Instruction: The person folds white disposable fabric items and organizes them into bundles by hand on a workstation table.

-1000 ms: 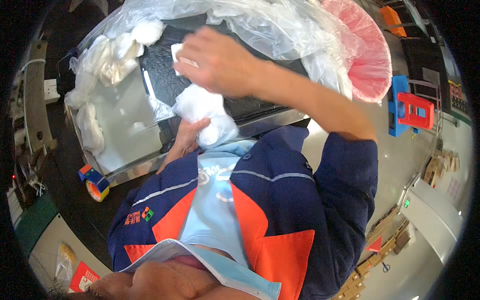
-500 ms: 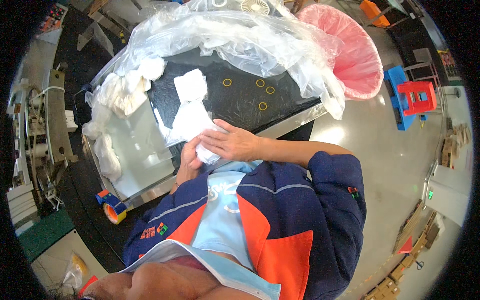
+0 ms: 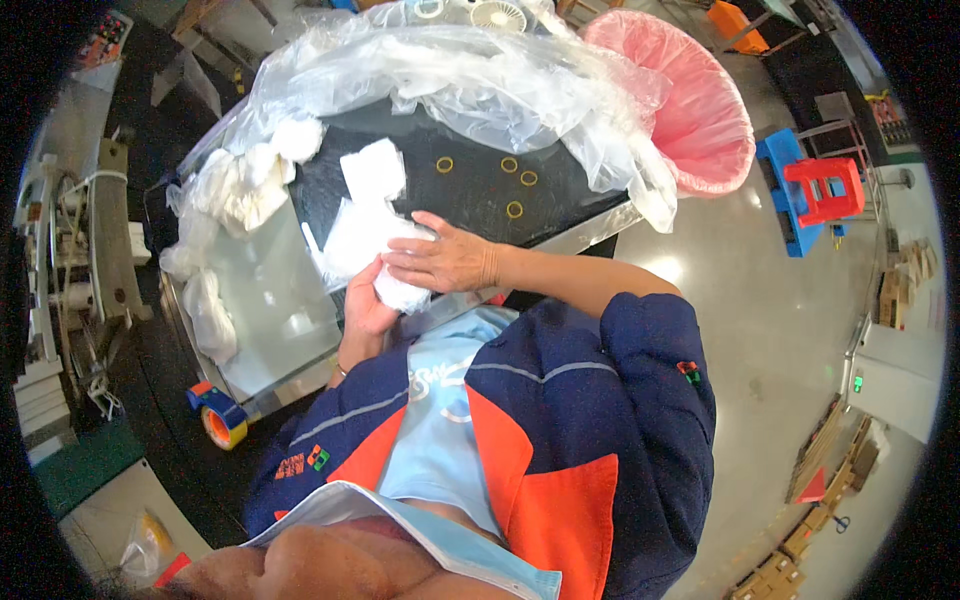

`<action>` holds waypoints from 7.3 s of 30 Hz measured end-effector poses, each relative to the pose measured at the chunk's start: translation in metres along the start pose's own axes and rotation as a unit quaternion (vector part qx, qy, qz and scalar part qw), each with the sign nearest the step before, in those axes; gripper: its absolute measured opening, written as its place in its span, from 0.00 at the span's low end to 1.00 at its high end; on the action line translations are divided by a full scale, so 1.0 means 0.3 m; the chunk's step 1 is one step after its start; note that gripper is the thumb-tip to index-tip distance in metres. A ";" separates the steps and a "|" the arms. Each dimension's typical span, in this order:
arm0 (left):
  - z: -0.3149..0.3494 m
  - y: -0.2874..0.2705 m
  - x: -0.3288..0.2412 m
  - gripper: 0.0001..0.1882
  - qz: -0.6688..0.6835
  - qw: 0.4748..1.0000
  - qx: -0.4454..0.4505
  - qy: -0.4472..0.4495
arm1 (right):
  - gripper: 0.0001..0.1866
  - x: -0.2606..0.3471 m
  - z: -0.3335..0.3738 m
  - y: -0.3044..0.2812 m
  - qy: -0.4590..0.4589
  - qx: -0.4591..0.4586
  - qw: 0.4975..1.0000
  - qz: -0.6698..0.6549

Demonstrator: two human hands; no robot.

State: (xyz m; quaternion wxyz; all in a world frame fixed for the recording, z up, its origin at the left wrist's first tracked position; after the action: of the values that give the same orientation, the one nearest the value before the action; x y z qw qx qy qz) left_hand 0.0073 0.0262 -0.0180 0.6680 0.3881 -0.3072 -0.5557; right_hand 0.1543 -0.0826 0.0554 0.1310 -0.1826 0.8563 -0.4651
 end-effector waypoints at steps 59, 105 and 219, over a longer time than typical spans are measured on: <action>0.041 0.134 -0.122 0.21 -0.427 0.856 -0.084 0.278 | 0.21 0.013 0.036 0.102 0.628 -0.204 0.379 -0.649; 0.107 0.214 -0.151 0.14 -0.584 0.724 -0.078 0.358 | 0.07 -0.104 -0.081 -0.034 0.432 -0.011 0.840 -0.327; -0.068 0.088 -0.074 0.68 -0.931 0.218 0.006 0.293 | 0.08 -0.166 0.057 0.237 0.579 -0.014 0.791 -0.196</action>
State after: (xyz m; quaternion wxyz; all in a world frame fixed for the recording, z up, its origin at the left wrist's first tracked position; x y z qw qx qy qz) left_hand 0.0336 0.0537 -0.0053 -0.2841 0.5373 0.4872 -0.6271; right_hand 0.1922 -0.0382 -0.0110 -0.4862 -0.0450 0.7237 -0.4878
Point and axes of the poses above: each hand's wrist, its own z-axis away from the middle knuckle, its own y-axis out of the palm, x = y × z, the point moved 2 cm from there along -z, towards the middle knuckle, and after that the axes turned 2 degrees about -x, right-handed, at the moved point
